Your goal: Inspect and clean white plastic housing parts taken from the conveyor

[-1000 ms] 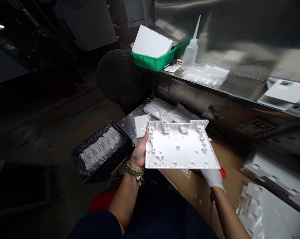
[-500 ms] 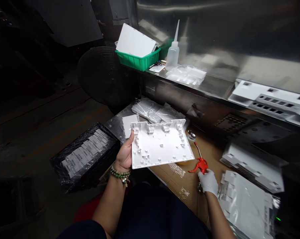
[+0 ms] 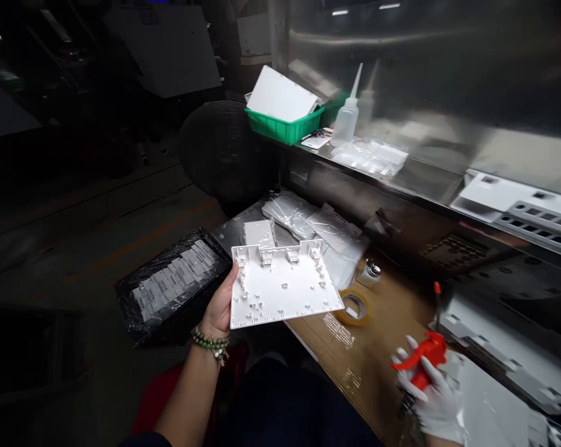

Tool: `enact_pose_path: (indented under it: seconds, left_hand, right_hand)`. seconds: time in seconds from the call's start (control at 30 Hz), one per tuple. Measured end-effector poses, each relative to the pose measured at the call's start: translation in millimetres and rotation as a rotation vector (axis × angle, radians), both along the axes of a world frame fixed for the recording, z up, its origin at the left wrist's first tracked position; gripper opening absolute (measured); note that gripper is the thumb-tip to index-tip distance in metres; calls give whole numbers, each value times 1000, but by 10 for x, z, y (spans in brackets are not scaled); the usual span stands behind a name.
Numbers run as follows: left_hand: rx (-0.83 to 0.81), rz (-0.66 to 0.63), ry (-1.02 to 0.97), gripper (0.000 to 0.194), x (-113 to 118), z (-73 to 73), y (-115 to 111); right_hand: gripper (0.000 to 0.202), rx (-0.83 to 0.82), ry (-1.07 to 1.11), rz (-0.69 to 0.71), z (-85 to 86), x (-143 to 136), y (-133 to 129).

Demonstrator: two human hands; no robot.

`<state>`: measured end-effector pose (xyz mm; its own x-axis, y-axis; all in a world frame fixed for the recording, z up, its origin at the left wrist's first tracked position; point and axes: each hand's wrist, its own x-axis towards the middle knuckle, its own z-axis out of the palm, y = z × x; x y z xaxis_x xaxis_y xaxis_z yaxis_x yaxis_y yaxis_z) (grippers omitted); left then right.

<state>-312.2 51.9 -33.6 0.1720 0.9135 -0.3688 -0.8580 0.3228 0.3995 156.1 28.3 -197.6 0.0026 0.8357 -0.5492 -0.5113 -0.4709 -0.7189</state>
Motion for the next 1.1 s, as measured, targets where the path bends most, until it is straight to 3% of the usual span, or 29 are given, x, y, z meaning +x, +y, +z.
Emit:
enact_pose_path:
  seconds: [0.07,0.17,0.27,0.37,0.47,0.6,0.77,0.87,1.0,1.1]
  left_hand:
    - [-106,90,65,68,-147,-92,-191]
    - [-296,269,203,67,-376,-281,-575]
    - [-480,470,282,68,-582,-554,-986]
    - [-618,646,306,70,-739,-910,-1304]
    - [-702,774,313,77,-818,-1288,-1479]
    - [-797,759,282,58,-793,-1711,-1533]
    - [-857,624,337,35,-682,-2071,-1486]
    - [-827,555,476,28,-681,-2180,-1484]
    - [-687,413,690,21,-878,-2139,-1488]
    - [-556,267,775,44,-1071,-2048,-1450]
  right_hand:
    - [63,-24,62,103,150,-89,77]
    - [66,-1,0,405,371,-432,248]
    - [63,94,-142,779,584,-997,352]
    - [65,219,-108,1064,752,-1607,314]
    - [69,285,-41,1290,801,-2079,210]
    - [59,358,-345,1554,685,-2410,81]
    - [57,434,-899,1605,586,-2460,-69]
    - [55,390,-839,1586,616,-2367,-81]
    - [56,352,-757,1466,658,-2197,-12]
    - [55,342,-722,1466,663,-2091,39]
